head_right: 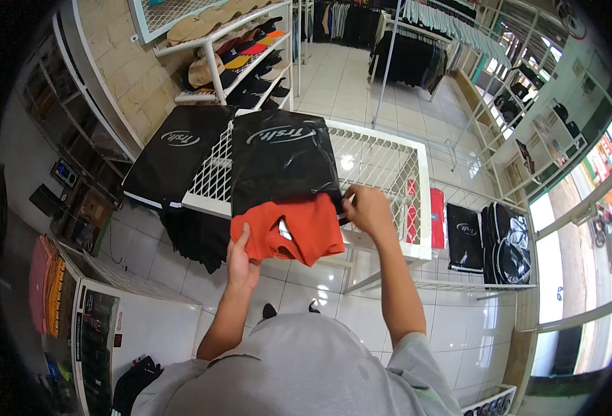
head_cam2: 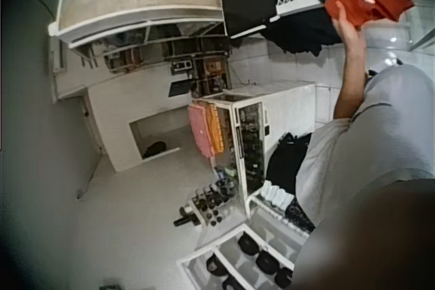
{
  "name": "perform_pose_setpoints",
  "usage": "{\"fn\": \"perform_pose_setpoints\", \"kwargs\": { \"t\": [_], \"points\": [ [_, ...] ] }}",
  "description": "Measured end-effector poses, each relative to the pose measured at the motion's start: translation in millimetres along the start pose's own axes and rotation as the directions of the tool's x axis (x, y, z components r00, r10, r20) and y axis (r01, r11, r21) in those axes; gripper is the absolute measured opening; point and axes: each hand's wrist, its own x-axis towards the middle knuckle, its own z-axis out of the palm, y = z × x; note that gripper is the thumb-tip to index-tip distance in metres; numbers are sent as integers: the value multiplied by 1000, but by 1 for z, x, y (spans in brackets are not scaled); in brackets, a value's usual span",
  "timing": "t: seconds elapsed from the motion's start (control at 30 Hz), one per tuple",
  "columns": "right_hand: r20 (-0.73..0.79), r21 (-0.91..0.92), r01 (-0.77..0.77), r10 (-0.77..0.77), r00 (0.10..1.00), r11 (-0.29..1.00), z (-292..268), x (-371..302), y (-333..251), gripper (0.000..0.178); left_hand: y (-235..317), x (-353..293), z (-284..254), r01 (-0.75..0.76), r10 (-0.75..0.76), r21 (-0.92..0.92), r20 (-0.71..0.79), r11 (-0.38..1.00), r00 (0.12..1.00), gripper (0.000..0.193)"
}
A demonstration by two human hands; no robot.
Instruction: Picking up folded t-shirts from a stack and placing them into individual plastic shipping bags at a retail counter.
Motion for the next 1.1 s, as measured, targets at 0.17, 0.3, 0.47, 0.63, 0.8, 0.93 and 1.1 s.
{"fn": "perform_pose_setpoints", "kwargs": {
  "t": [0.17, 0.3, 0.47, 0.63, 0.8, 0.93, 1.1],
  "points": [
    [-283, 155, 154, -105, 953, 976, 7, -18, -35, 24, 4, 0, 12, -46, 43, 56, 54, 997, 998, 33],
    [-171, 166, -164, 192, 966, 972, 12, -50, -44, 39, 19, 11, -13, -158, 124, 495, 100, 854, 987, 39],
    [-429, 93, -31, 68, 901, 995, 23, -92, -56, 57, 44, 21, -54, 52, -9, 843, -55, 535, 998, 60],
    [-149, -226, 345, -382, 912, 911, 56, -108, -76, 71, 21, 31, -71, 119, -177, 489, 75, 864, 981, 33],
    [-217, -457, 413, -549, 807, 788, 97, -77, -51, 61, 27, 38, -74, 222, -303, 343, 205, 913, 931, 29],
    [-307, -174, 501, -530, 790, 848, 75, -64, -56, 52, 22, 31, -63, 133, -273, 473, 241, 871, 931, 38],
    [-318, -136, 521, -536, 782, 842, 63, -58, -69, 52, -14, 36, -77, -49, -113, 526, 271, 849, 956, 32]
  ]
}}
